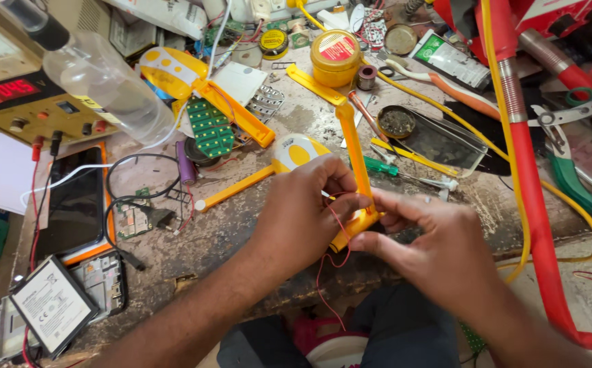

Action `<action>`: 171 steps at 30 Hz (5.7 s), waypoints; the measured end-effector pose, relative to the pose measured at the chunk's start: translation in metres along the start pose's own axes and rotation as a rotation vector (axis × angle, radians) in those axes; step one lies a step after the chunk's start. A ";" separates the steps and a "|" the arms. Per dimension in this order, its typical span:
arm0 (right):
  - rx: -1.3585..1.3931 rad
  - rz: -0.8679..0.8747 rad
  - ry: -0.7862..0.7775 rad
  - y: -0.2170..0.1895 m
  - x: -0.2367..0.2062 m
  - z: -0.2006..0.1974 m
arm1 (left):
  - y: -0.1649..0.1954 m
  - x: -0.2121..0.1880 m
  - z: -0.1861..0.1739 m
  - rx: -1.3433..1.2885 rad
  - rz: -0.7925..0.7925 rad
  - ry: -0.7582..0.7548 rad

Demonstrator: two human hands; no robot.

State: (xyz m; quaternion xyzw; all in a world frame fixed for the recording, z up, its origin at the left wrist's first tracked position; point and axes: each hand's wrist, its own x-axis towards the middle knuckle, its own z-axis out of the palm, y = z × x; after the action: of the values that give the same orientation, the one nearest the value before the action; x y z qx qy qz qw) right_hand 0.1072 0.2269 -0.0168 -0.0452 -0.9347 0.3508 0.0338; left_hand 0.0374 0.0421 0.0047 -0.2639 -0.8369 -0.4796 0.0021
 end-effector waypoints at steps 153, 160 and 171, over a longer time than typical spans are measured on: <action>0.111 -0.058 0.547 -0.004 -0.008 0.054 | 0.037 0.113 -0.182 -0.315 0.289 0.141; 0.086 -0.068 0.554 -0.006 -0.008 0.054 | 0.023 0.107 -0.180 -0.374 0.246 0.235; 0.089 -0.063 0.564 -0.011 -0.011 0.051 | 0.015 0.095 -0.176 -0.581 0.152 0.273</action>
State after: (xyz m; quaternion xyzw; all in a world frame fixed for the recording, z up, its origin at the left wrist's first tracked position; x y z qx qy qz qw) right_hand 0.1128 0.1838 -0.0485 -0.1105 -0.8730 0.3639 0.3052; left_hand -0.0816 -0.0513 0.1365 -0.2487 -0.6349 -0.7277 0.0746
